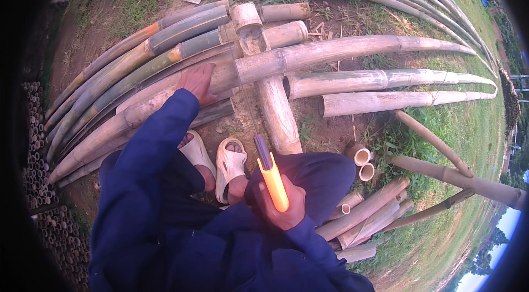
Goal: The person sits on the ground and uses a hand saw to cut long bamboo poles into shorter sections. They repeatedly position a pole, saw through it, and set the cut piece aside.
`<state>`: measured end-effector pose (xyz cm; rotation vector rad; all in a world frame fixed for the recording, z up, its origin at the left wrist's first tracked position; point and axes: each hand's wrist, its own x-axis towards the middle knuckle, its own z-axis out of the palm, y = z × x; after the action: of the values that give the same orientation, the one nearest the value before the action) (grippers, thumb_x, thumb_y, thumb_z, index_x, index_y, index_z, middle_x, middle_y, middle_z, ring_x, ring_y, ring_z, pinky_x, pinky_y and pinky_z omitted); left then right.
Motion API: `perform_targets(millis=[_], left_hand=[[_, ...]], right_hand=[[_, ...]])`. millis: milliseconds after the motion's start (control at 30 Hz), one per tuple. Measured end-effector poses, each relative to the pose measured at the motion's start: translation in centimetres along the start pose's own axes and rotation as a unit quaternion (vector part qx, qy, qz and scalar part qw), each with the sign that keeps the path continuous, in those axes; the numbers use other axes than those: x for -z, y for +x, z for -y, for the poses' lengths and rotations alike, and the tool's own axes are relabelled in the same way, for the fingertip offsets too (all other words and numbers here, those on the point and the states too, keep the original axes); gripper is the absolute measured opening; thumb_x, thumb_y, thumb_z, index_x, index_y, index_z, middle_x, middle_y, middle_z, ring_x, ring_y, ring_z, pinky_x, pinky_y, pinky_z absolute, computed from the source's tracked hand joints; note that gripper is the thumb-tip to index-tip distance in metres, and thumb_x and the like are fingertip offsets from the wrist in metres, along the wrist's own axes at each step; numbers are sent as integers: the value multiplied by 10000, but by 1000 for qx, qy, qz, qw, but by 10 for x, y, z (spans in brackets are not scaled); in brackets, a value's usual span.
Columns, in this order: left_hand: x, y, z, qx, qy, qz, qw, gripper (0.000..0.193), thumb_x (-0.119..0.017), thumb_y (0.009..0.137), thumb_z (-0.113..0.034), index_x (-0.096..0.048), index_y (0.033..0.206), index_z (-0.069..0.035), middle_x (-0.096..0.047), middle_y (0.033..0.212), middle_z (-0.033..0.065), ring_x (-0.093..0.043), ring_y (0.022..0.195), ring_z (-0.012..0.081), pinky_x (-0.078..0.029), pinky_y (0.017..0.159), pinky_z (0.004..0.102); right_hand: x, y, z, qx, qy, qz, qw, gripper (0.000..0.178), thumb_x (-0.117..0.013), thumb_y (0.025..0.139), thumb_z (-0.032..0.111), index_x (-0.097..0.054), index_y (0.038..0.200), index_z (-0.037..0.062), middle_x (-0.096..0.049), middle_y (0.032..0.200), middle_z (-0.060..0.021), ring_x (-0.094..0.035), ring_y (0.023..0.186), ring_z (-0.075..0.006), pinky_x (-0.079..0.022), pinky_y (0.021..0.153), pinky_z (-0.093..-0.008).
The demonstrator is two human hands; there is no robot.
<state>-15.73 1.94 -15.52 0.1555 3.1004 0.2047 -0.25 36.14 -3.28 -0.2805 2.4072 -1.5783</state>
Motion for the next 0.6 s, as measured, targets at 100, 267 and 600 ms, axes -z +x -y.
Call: perform_targets(millis=[100,267,600], left_hand=[[2,-2,-7,10,-1,4,1000,728,-903,650,-367,-525,1156,-5,-671,1142,183,-666,1089,349,-549,960,436],[-4,1,-15,57,-7,80,995,791,-903,648,-374,-524,1242,-13,-656,1221,207,-646,1162,377,-539,973,465],[10,6,-6,42,-24,75,996,679,-889,666,-408,-580,1093,21,-711,1094,230,-704,1043,383,-573,913,465]], right_hand=[[6,-14,-6,-5,-12,-4,1000,201,-763,899,43,-707,1087,-1,-688,780,-119,-701,635,-282,-522,607,-330],[20,-23,10,4,-40,-3,999,192,-748,902,32,-705,1083,-13,-713,801,-139,-730,676,-263,-537,629,-327],[6,-51,-15,-3,-38,5,999,299,-737,888,-1,-706,1185,-19,-750,894,-147,-762,756,-286,-571,711,-328]])
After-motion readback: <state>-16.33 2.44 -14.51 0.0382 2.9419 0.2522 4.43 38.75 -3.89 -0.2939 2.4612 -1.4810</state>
